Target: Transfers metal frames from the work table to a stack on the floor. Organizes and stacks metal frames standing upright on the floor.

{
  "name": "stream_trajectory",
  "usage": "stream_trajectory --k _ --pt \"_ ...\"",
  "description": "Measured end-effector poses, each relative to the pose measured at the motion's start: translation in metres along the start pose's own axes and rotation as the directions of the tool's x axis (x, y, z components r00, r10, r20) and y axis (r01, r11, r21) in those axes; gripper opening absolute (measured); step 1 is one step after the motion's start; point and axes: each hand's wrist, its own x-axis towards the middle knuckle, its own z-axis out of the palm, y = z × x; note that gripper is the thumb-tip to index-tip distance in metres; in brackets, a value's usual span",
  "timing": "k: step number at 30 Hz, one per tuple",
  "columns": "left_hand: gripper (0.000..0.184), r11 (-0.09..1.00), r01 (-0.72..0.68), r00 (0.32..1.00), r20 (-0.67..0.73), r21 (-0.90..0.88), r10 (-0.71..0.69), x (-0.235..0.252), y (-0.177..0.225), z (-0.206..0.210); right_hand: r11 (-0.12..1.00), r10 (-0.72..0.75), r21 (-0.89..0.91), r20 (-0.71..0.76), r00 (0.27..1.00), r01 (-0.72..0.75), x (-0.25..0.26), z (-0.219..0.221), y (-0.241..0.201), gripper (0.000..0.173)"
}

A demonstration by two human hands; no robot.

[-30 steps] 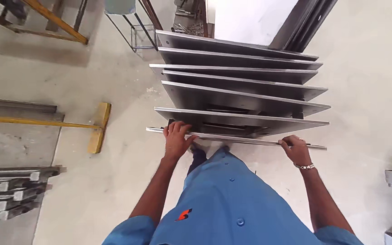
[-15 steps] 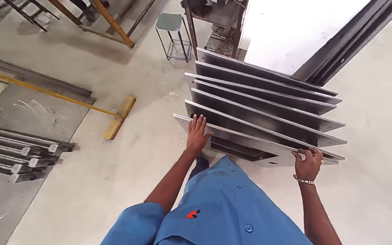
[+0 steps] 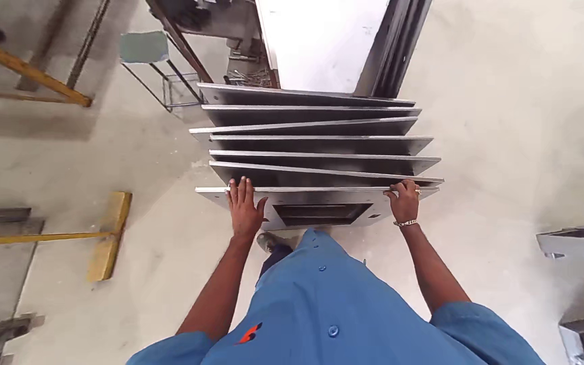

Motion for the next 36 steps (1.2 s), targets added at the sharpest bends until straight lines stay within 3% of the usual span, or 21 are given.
stream_trajectory --k 36 --pt "0.072 0.995 0.091 0.989 0.112 0.038 -0.095 -0.008 0.006 -0.013 1.0 0.0 0.0 -0.029 1.0 0.0 -0.012 0.004 0.002 0.035"
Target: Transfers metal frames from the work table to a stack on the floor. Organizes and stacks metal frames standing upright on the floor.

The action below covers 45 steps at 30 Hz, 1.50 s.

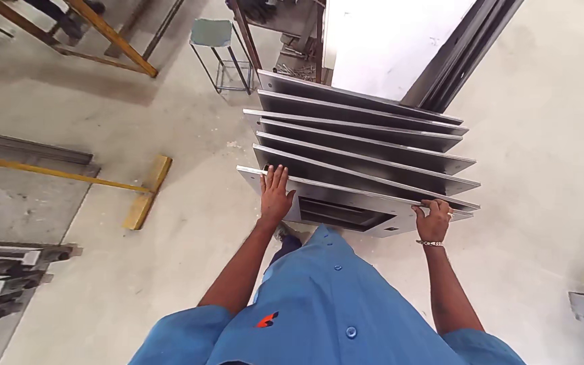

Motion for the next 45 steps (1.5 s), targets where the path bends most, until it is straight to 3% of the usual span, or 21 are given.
stream_trajectory --k 21,27,38,45 --pt "0.082 0.999 0.009 0.996 0.093 0.04 -0.012 0.0026 0.0001 -0.0055 1.0 -0.011 -0.003 0.01 1.0 0.011 -0.0011 0.0001 0.001 0.034" --pt "0.079 0.999 0.033 0.996 0.084 0.033 -0.035 -0.0025 0.0022 -0.008 0.999 -0.032 -0.023 0.041 0.999 0.033 -0.0026 -0.0034 0.0008 0.036" --pt "0.088 1.0 -0.011 0.997 0.08 0.028 0.008 0.0012 -0.0005 -0.0093 0.999 -0.046 -0.027 0.054 0.997 0.047 -0.001 -0.0077 -0.0035 0.036" --pt "0.087 1.0 -0.002 0.998 0.063 0.003 0.002 -0.0042 0.0007 -0.0077 0.998 -0.054 -0.035 -0.011 0.998 0.054 -0.0075 0.001 0.001 0.037"
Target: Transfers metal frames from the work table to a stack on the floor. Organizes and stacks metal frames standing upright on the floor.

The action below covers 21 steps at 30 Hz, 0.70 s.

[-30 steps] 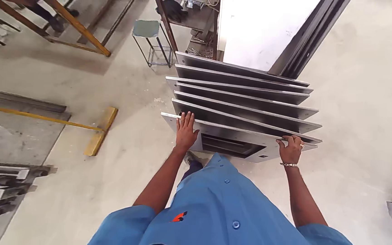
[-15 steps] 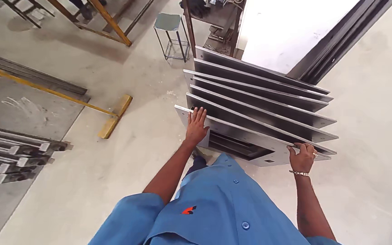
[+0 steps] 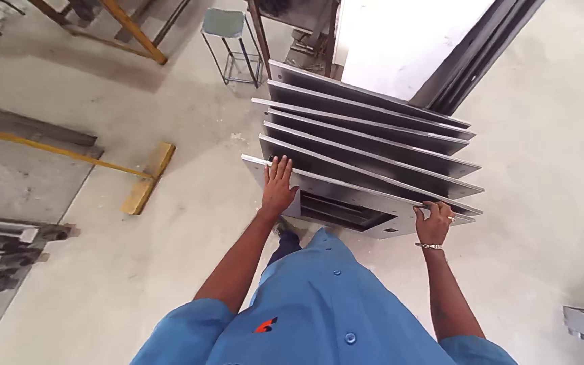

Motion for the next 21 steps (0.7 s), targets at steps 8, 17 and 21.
stream_trajectory --k 8,17,21 --pt "0.089 1.0 0.007 1.0 -0.006 0.003 -0.007 0.001 0.003 -0.001 0.999 -0.006 0.043 0.016 1.0 0.006 0.0 -0.008 -0.005 0.036" --pt "0.087 0.999 0.042 0.999 -0.003 0.02 -0.042 -0.001 0.003 -0.001 0.999 -0.017 0.032 -0.019 1.0 0.017 0.0 0.001 0.001 0.033" --pt "0.087 1.0 0.016 1.0 -0.003 -0.001 -0.016 0.003 0.003 -0.007 0.998 -0.05 0.024 0.006 0.999 0.05 0.007 -0.007 0.0 0.037"
